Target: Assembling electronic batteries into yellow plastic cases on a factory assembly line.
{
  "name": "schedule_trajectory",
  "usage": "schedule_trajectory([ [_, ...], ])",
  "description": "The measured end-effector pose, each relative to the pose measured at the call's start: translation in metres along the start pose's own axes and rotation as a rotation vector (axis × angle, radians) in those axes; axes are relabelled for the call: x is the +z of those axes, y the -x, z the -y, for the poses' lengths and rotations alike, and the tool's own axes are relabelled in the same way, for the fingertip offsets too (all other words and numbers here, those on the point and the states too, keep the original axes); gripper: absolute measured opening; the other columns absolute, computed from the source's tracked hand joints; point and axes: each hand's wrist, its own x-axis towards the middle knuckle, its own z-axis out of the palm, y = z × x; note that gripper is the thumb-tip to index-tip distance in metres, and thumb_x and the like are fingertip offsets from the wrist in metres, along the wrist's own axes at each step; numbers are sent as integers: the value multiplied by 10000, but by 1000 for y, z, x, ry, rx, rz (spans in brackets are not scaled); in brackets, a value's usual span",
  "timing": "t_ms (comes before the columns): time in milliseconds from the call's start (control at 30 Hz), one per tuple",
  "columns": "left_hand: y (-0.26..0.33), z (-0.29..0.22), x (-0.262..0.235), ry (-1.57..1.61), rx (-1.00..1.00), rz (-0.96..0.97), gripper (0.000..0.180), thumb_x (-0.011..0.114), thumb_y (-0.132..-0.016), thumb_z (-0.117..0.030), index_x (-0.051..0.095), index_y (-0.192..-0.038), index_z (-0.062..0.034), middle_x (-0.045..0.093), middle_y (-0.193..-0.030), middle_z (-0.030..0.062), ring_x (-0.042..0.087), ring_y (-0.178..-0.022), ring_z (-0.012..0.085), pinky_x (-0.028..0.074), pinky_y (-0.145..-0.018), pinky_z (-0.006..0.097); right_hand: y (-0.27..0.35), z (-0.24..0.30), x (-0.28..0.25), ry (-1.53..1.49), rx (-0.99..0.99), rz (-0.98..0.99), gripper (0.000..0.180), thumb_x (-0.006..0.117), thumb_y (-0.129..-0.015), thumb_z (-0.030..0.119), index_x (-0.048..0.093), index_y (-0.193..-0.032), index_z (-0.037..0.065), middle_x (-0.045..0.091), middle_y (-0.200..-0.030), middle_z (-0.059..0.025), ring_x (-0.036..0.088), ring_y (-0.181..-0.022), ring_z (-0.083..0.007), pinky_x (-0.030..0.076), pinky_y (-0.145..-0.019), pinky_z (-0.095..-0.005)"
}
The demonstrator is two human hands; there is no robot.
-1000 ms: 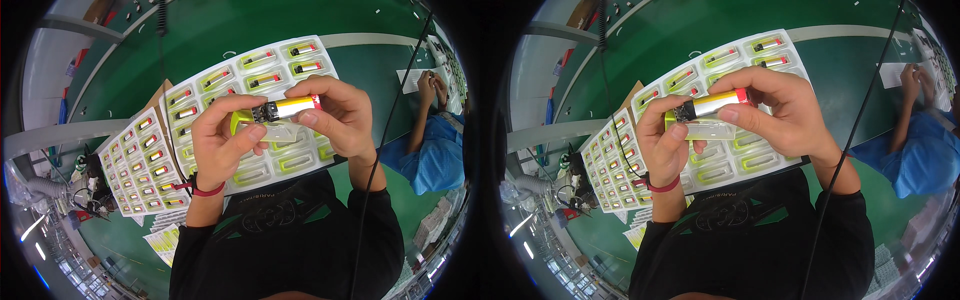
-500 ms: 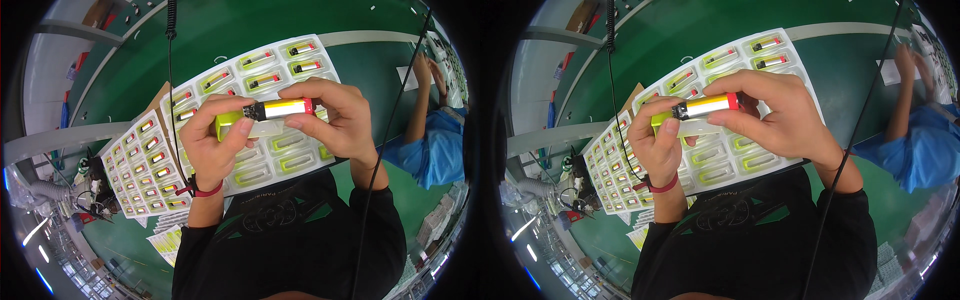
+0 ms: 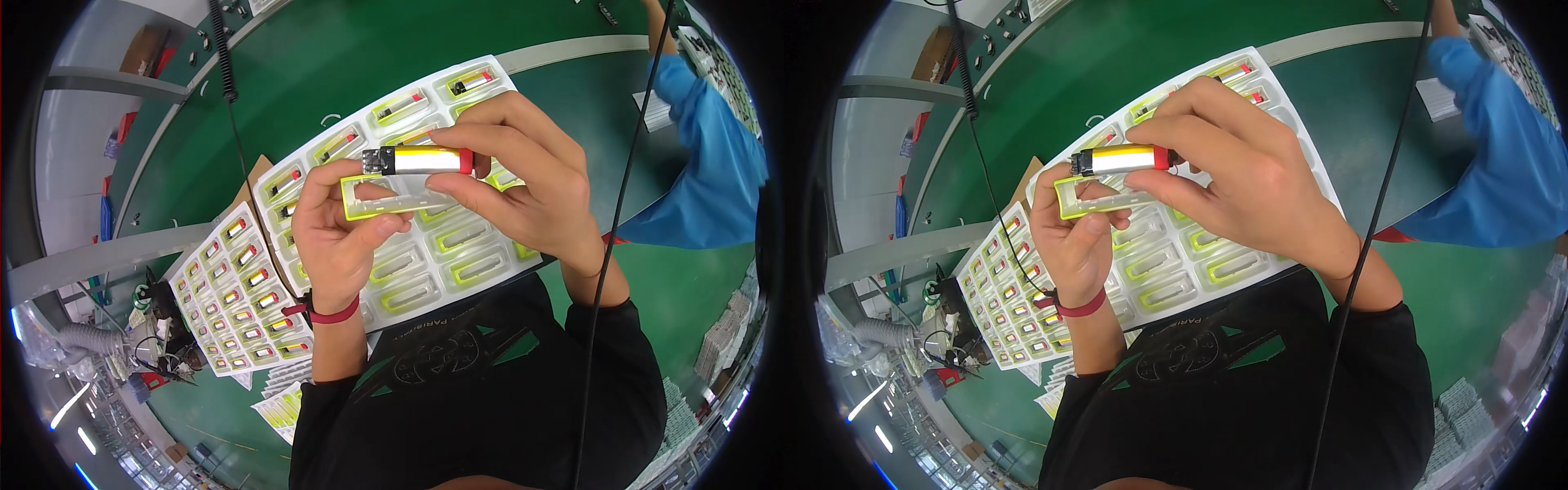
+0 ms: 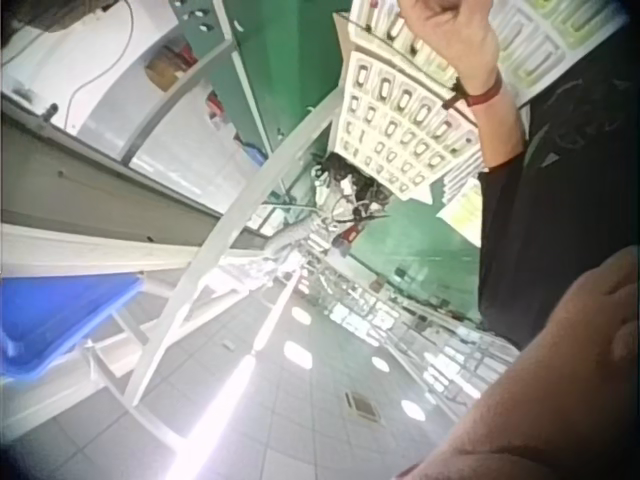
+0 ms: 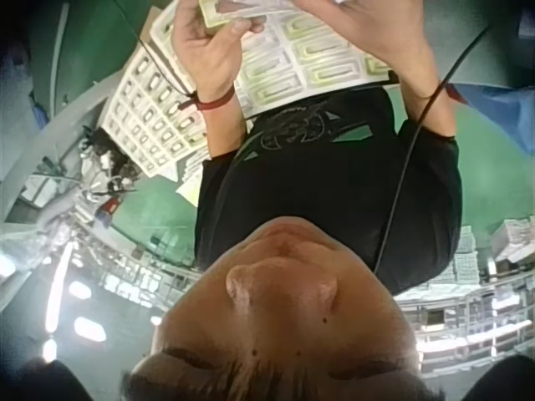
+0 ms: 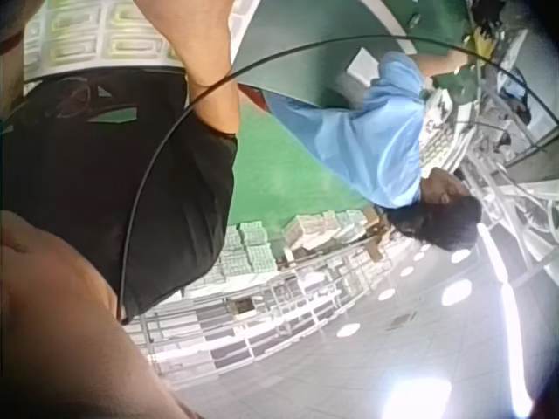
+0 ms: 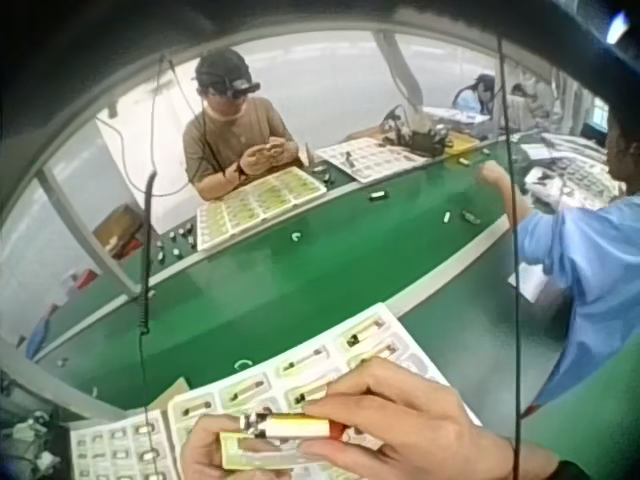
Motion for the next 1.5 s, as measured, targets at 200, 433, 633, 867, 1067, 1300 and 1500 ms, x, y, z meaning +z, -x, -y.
schedule_trajectory([
  [200,-6,4,9,-5,39,-39,598,707,-860,-88,421,-1378,0,644,-1057,154,686,-831,226,581,-671,324,-8,2,8,-16,-34,-86,372,824,-678,-37,706,-1032,-40,635,-927,-108,588,-666,-122,477,-552,-232],
  [433,-9,1,4,-4,87,-91,215,653,-892,-57,593,-1077,34,629,-1117,155,655,-946,210,590,-680,335,-9,-3,9,-302,56,-85,249,840,-715,43,700,-915,0,651,-868,-58,630,-684,-97,507,-552,-223],
  [633,-6,-6,13,-239,190,-72,218,683,-845,15,598,-1045,36,643,-1089,178,647,-957,199,607,-717,300,1,-16,5,-684,252,9,253,864,-665,-4,683,-841,-9,625,-865,-55,576,-696,-99,483,-624,-231],
  [867,-7,-5,13,-144,155,-71,198,669,-867,-7,602,-1049,36,643,-1083,168,657,-919,199,598,-699,307,3,-25,5,-894,151,35,351,827,-663,-89,708,-989,-40,627,-1009,-119,614,-798,-125,516,-686,-252],
  [1067,-6,-8,13,-98,140,-96,192,655,-887,-22,601,-1061,37,640,-1082,165,659,-898,196,598,-699,308,6,-21,3,-905,243,45,370,760,-727,-125,693,-1086,-68,624,-1108,-176,658,-880,-173,563,-764,-283],
  [1300,-4,-12,14,-206,178,-76,198,660,-876,2,601,-1062,39,639,-1083,163,639,-948,181,598,-705,303,4,-20,3,-877,218,17,308,730,-769,-116,698,-1072,-72,640,-1065,-167,659,-901,-186,569,-756,-273],
  [1500,-5,-9,11,-228,205,-82,193,676,-855,9,615,-1036,33,653,-1077,155,634,-976,183,567,-782,291,7,-26,2,-908,207,58,263,721,-784,-105,707,-1045,-73,652,-1015,-155,662,-859,-191,561,-740,-272],
])
